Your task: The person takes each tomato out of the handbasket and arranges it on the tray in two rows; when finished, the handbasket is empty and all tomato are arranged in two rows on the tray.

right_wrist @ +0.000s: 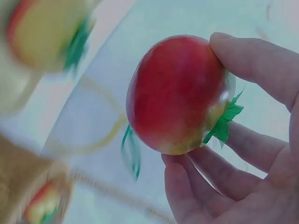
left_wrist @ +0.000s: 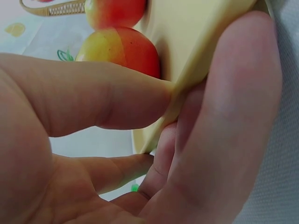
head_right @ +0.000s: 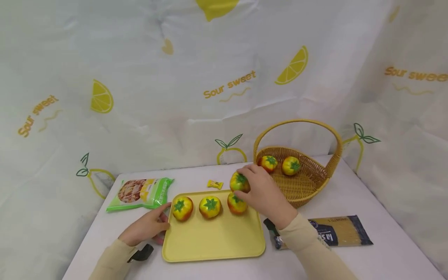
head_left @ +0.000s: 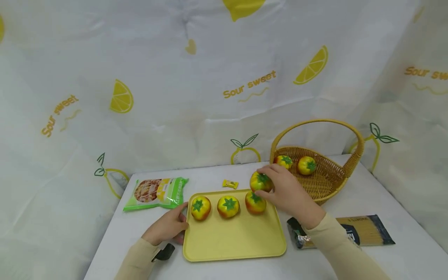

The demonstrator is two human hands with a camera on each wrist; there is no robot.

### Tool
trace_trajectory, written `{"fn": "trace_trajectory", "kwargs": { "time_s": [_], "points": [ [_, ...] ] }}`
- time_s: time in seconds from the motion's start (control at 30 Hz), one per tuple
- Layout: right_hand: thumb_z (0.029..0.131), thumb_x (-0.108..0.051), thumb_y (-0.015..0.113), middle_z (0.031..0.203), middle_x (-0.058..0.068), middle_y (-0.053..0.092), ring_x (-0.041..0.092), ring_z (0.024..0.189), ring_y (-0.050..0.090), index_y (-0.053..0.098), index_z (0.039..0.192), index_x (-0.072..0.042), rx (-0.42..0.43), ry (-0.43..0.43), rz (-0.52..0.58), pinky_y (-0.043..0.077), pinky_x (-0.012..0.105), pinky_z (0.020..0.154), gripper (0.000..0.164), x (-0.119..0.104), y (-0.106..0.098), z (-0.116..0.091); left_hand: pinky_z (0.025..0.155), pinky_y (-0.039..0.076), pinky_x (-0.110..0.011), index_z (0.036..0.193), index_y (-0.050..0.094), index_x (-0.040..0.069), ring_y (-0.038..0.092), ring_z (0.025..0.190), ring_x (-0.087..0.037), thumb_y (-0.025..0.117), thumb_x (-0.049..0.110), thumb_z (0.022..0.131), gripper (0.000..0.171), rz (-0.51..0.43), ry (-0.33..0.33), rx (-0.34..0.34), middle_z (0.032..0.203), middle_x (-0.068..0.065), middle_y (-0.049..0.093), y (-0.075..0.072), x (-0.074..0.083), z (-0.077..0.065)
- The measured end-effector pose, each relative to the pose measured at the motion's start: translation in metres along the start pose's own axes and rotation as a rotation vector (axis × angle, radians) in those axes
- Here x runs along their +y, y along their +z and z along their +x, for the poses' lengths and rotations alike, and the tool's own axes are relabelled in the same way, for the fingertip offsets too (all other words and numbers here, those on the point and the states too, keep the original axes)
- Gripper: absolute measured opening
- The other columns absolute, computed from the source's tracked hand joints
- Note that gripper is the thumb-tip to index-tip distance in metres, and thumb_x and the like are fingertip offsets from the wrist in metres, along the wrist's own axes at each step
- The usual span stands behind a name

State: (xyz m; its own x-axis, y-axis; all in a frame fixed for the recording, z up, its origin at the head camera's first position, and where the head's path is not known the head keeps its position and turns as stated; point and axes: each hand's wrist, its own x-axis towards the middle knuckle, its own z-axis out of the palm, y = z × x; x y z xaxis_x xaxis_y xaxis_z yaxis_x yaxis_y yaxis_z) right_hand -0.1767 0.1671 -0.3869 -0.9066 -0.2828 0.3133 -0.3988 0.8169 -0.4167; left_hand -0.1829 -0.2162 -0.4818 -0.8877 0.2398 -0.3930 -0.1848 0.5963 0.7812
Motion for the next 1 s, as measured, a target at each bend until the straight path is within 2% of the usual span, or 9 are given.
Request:
{"fn": "trace_trajectory", "kwargs": {
  "time_s": [0.1, 0.27, 0.5, 0.7, 1.0],
  "points": [
    [0.086, -0.026, 0.093, 0.137, 0.011, 0.066, 0.029, 0.123, 0.066, 0.069, 0.137, -0.005, -0.023, -0.056, 0.025, 0.062, 0.049, 0.105, 0.061, -0.024, 0.018, 0.0, 0.059, 0.066, -0.037, 0.169, 0.034, 0.008, 0.066, 0.074, -0.023, 0.068, 0.005, 0.096, 0.081, 0.001, 0.002, 0.001, 0.105, -0.013, 0.06, -0.001, -0.001, 0.001],
    [0.086, -0.029, 0.093, 0.141, 0.008, 0.065, 0.026, 0.128, 0.064, 0.069, 0.139, -0.01, -0.093, -0.125, 0.074, 0.061, 0.046, 0.107, 0.061, -0.062, 0.044, -0.003, 0.059, 0.067, -0.037, 0.169, 0.034, 0.009, 0.066, 0.075, -0.023, 0.069, 0.006, 0.096, 0.081, -0.009, 0.009, -0.009, 0.105, -0.013, 0.06, -0.001, -0.003, 0.005],
    [0.089, -0.035, 0.09, 0.145, 0.003, 0.062, 0.02, 0.131, 0.062, 0.068, 0.141, -0.017, -0.266, -0.166, 0.096, 0.059, 0.041, 0.112, 0.059, -0.101, 0.088, -0.015, 0.06, 0.067, -0.037, 0.169, 0.034, 0.008, 0.068, 0.075, -0.022, 0.067, 0.005, 0.096, 0.08, -0.017, 0.017, -0.02, 0.105, -0.013, 0.061, -0.004, -0.005, 0.006],
    [0.089, -0.033, 0.09, 0.143, -0.002, 0.062, 0.013, 0.128, 0.061, 0.07, 0.14, -0.019, -0.328, -0.19, 0.092, 0.058, 0.035, 0.112, 0.056, -0.11, 0.113, -0.021, 0.059, 0.066, -0.037, 0.169, 0.034, 0.01, 0.066, 0.076, -0.023, 0.066, 0.004, 0.096, 0.08, -0.02, 0.024, -0.019, 0.104, -0.013, 0.06, -0.003, -0.002, 0.008],
    [0.089, -0.034, 0.09, 0.141, -0.002, 0.063, 0.011, 0.124, 0.06, 0.07, 0.14, -0.019, -0.341, -0.199, 0.087, 0.058, 0.032, 0.11, 0.057, -0.114, 0.129, -0.026, 0.059, 0.066, -0.035, 0.169, 0.034, 0.007, 0.067, 0.076, -0.023, 0.066, 0.004, 0.095, 0.08, -0.011, 0.032, -0.019, 0.103, -0.013, 0.061, -0.005, -0.003, 0.005]
  ]
}}
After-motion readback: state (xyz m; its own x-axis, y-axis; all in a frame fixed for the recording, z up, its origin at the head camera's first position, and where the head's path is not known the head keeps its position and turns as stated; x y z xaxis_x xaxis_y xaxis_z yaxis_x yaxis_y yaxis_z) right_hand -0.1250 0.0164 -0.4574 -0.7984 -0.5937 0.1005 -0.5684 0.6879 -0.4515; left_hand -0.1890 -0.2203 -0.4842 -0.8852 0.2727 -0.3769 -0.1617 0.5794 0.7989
